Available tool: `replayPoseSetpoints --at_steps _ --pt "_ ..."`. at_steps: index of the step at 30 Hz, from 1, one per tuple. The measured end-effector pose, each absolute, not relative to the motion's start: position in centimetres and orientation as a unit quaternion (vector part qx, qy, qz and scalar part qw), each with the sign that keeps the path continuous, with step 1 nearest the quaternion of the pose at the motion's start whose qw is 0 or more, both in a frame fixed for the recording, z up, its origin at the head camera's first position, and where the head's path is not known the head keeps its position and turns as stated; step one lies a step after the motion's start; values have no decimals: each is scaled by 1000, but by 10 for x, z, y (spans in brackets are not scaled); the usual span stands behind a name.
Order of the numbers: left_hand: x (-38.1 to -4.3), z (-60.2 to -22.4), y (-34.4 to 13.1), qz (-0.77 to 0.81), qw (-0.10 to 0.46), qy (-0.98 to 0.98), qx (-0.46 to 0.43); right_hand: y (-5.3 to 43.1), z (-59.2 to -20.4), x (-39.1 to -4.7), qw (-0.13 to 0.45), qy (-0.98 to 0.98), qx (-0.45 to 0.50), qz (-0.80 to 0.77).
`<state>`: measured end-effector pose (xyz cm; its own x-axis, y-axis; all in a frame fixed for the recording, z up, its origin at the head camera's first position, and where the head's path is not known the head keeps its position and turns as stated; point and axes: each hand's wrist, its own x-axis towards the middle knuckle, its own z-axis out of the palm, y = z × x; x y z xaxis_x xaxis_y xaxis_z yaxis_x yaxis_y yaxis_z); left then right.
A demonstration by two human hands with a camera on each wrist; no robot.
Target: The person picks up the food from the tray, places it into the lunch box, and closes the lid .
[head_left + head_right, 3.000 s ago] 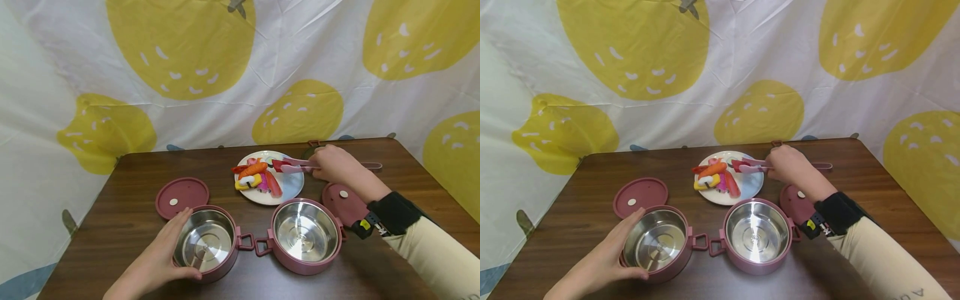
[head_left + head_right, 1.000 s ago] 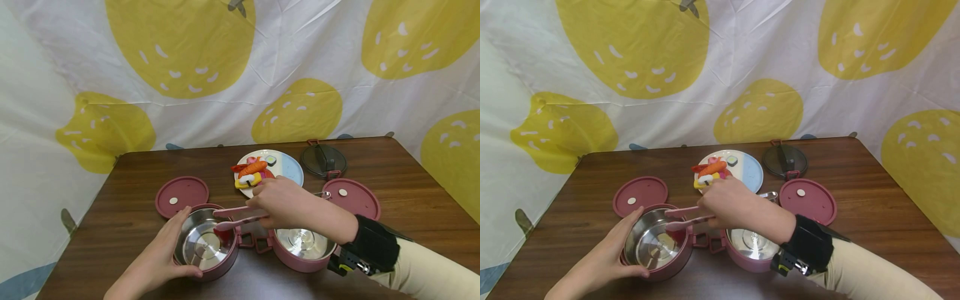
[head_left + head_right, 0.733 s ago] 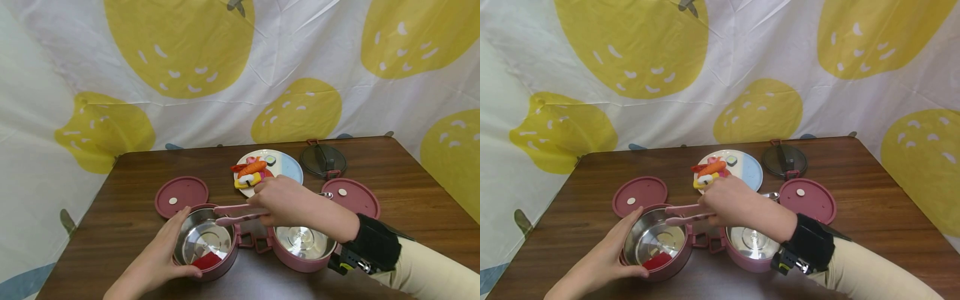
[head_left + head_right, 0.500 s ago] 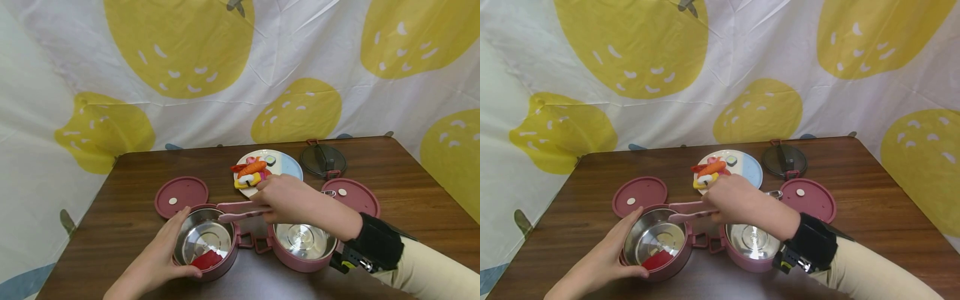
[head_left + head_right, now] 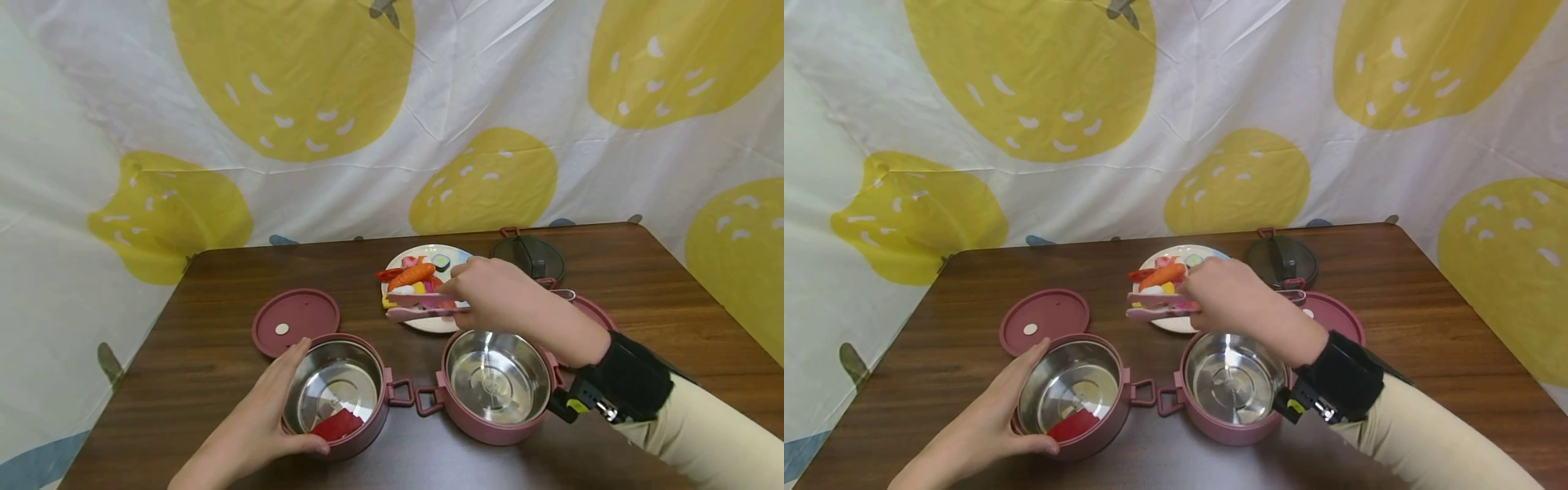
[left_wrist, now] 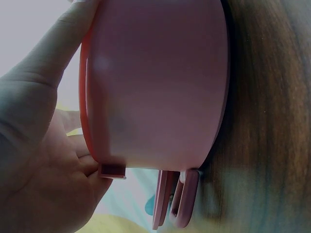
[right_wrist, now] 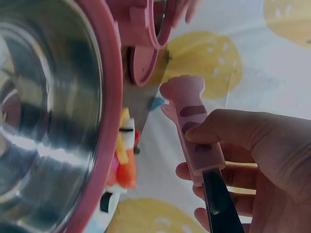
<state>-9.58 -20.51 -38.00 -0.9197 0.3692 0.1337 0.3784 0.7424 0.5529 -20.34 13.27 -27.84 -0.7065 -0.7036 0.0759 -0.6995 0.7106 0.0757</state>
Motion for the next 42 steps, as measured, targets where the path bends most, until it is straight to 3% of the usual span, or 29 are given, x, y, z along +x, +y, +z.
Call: replayPoseSetpoints --at_steps 14,42 --pt "-95 -379 -206 -297 3 -934 -199 146 -280 -220 64 -943 317 -75" --pt "-93 -379 -205 -297 2 -934 -198 112 -299 -235 149 -915 332 -171"
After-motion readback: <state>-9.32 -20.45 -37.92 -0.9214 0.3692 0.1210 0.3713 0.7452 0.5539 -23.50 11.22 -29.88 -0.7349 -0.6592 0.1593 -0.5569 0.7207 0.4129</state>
